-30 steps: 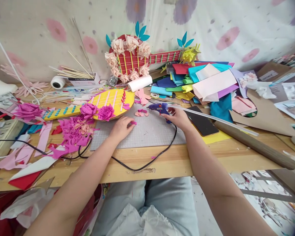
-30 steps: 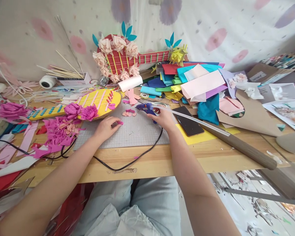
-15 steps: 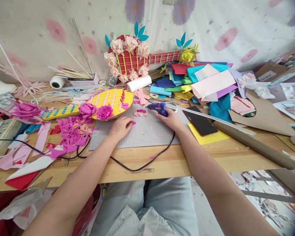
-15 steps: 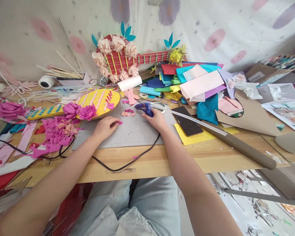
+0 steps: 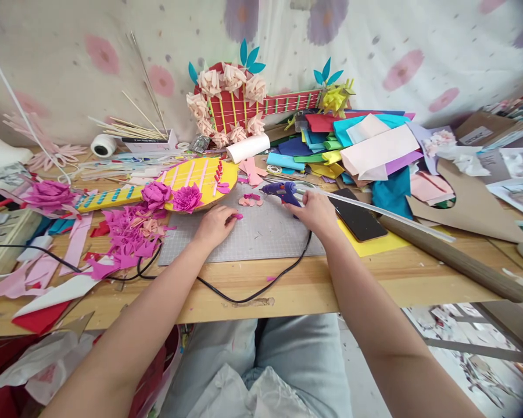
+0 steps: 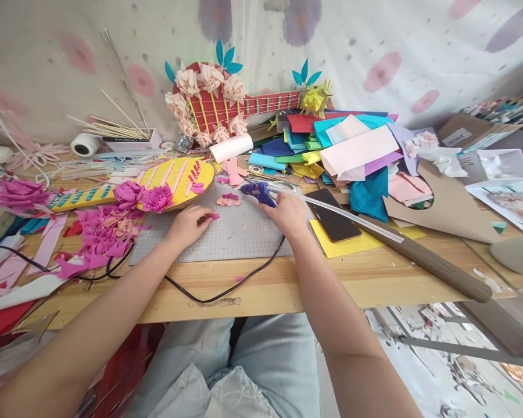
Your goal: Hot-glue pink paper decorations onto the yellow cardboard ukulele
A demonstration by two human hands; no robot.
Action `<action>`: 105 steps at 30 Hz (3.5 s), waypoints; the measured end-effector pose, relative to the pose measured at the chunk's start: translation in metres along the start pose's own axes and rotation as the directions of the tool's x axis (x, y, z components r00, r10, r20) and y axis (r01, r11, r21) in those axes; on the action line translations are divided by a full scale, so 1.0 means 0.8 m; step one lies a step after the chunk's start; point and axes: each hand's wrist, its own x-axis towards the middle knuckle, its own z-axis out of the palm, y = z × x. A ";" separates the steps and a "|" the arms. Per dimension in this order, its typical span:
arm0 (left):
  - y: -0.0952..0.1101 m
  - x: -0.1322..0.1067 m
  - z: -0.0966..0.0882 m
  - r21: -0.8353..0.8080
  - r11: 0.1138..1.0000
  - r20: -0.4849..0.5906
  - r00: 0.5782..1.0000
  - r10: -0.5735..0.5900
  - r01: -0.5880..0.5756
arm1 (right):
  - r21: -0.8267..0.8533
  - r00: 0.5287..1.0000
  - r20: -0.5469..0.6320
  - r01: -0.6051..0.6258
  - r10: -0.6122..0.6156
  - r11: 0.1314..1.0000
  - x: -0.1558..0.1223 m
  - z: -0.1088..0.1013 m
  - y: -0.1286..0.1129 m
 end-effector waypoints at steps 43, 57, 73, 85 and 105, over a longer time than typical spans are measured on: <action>0.003 0.002 -0.001 0.066 0.997 0.036 0.999 -0.028 0.026 | 0.227 0.761 0.148 0.596 -0.632 0.770 -0.016 0.055 -0.100; 0.005 0.001 -0.001 0.067 0.998 0.026 1.000 -0.018 0.017 | 0.269 0.785 0.098 0.571 -0.612 0.776 -0.017 0.057 -0.098; 0.006 0.000 0.000 -0.074 0.995 -0.019 0.997 -0.072 0.071 | 0.444 0.838 0.042 0.473 -0.544 0.761 -0.017 0.060 -0.093; 0.000 0.002 0.003 -0.120 0.982 -0.003 0.989 -0.146 0.145 | 0.618 0.893 0.052 0.322 -0.446 0.717 -0.014 0.064 -0.089; 0.012 0.001 0.003 -0.417 0.859 0.017 0.947 -0.321 0.298 | 0.831 0.868 0.215 0.078 -0.448 0.550 -0.008 0.076 -0.086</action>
